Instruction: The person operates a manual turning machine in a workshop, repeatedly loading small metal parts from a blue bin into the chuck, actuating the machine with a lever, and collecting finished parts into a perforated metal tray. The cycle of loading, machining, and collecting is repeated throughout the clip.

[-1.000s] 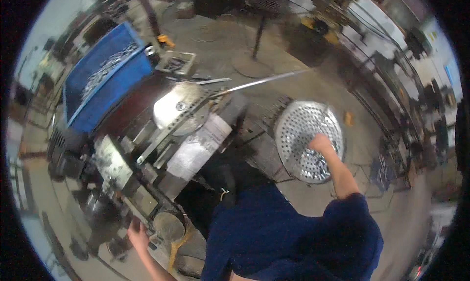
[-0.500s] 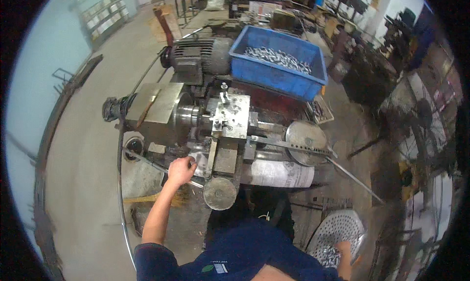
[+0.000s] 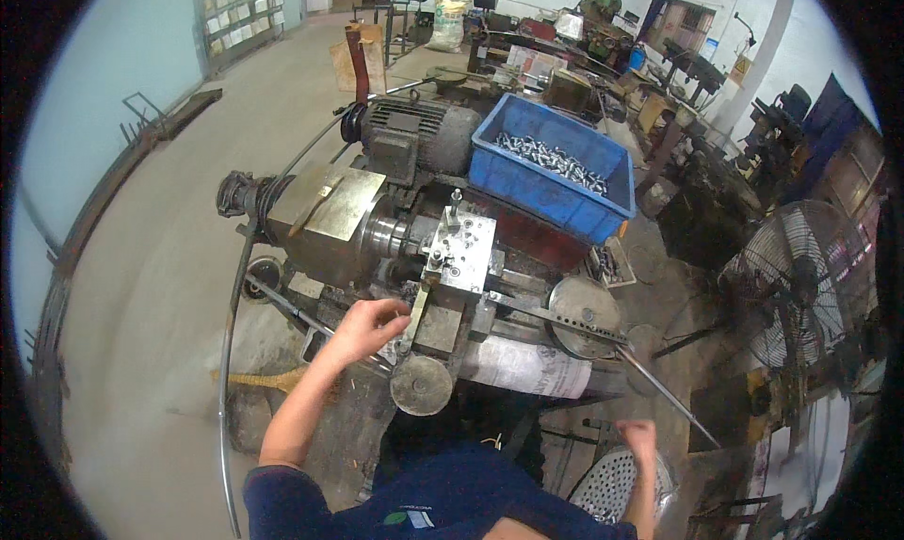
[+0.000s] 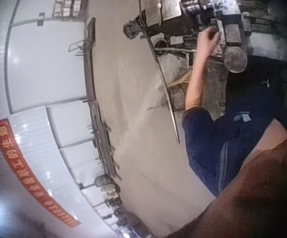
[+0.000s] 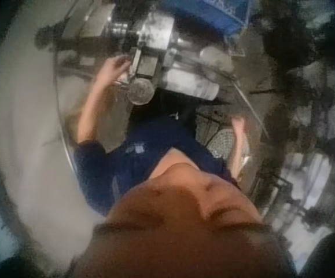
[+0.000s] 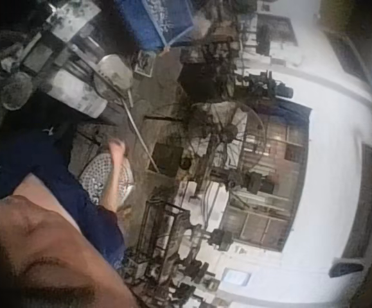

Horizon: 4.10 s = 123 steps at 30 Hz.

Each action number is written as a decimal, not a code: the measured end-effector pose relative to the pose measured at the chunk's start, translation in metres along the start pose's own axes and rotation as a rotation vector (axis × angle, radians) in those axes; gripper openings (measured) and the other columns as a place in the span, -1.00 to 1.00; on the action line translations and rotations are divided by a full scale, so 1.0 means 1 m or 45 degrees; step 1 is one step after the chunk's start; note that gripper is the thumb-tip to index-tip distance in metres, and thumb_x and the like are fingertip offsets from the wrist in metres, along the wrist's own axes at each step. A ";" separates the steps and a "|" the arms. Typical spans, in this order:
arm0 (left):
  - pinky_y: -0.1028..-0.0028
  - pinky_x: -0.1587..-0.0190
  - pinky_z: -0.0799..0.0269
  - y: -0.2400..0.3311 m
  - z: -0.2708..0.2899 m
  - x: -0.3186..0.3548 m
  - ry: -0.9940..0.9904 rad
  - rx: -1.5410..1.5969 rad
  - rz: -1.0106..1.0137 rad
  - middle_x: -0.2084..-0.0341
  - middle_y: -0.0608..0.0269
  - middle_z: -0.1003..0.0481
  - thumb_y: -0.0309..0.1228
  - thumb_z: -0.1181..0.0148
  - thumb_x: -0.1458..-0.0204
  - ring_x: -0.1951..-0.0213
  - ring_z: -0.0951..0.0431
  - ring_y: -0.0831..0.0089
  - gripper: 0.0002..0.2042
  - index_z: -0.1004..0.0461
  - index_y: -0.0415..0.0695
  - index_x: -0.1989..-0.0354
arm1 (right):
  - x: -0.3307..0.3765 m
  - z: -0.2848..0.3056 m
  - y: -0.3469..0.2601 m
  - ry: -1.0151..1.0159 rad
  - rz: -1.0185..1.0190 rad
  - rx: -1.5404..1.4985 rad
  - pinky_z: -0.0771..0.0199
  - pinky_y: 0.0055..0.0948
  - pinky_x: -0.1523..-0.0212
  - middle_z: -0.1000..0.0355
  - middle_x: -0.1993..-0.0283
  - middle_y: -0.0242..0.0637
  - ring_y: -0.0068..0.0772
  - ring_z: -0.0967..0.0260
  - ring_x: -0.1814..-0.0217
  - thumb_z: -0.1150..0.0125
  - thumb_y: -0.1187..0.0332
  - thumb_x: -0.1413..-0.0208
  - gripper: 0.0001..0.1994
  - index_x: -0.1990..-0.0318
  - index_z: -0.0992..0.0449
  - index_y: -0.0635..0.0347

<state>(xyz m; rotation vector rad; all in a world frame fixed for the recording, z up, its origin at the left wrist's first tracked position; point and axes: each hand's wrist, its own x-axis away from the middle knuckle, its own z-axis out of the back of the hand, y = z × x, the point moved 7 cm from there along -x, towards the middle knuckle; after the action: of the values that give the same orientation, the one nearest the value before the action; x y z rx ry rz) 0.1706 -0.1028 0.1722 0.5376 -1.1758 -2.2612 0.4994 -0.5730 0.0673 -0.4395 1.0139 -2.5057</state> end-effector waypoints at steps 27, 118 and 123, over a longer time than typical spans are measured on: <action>0.61 0.65 -0.20 0.007 -0.055 0.005 0.145 0.544 0.126 0.75 0.40 -0.38 -0.27 -0.22 0.06 0.66 -0.32 0.69 -0.72 -0.46 -0.24 0.60 | 0.057 -0.181 -0.393 -0.481 1.675 -0.005 -0.37 -0.31 0.29 -0.38 0.32 -0.20 -0.16 -0.31 0.30 -0.14 0.39 0.48 -0.66 0.37 -0.50 0.20; 0.38 0.68 -0.50 -0.241 0.094 0.043 0.779 0.481 0.827 0.52 0.13 -0.41 -0.29 0.08 -0.05 0.65 -0.48 0.29 -0.72 -0.22 -0.30 0.23 | 0.118 -0.080 0.029 0.044 -0.312 -0.319 -0.14 -0.56 0.57 -0.21 0.63 -0.46 -0.61 -0.14 0.58 -0.15 0.47 0.37 -0.81 0.45 -0.41 0.25; 0.43 0.73 -0.45 -0.234 0.099 0.045 0.696 0.384 0.892 0.72 0.04 -0.41 -0.25 0.09 -0.06 0.77 -0.45 0.25 -0.66 -0.30 -0.39 0.36 | 0.110 -0.074 0.035 0.017 -0.300 -0.110 -0.20 -0.49 0.57 -0.25 0.66 -0.40 -0.55 -0.19 0.58 -0.14 0.45 0.36 -0.78 0.42 -0.43 0.27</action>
<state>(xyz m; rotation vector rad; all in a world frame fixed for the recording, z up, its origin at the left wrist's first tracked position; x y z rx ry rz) 0.0164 0.0438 0.0256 0.6703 -1.1735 -1.2523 0.3806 -0.6043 0.0063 -0.6012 1.1382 -2.6802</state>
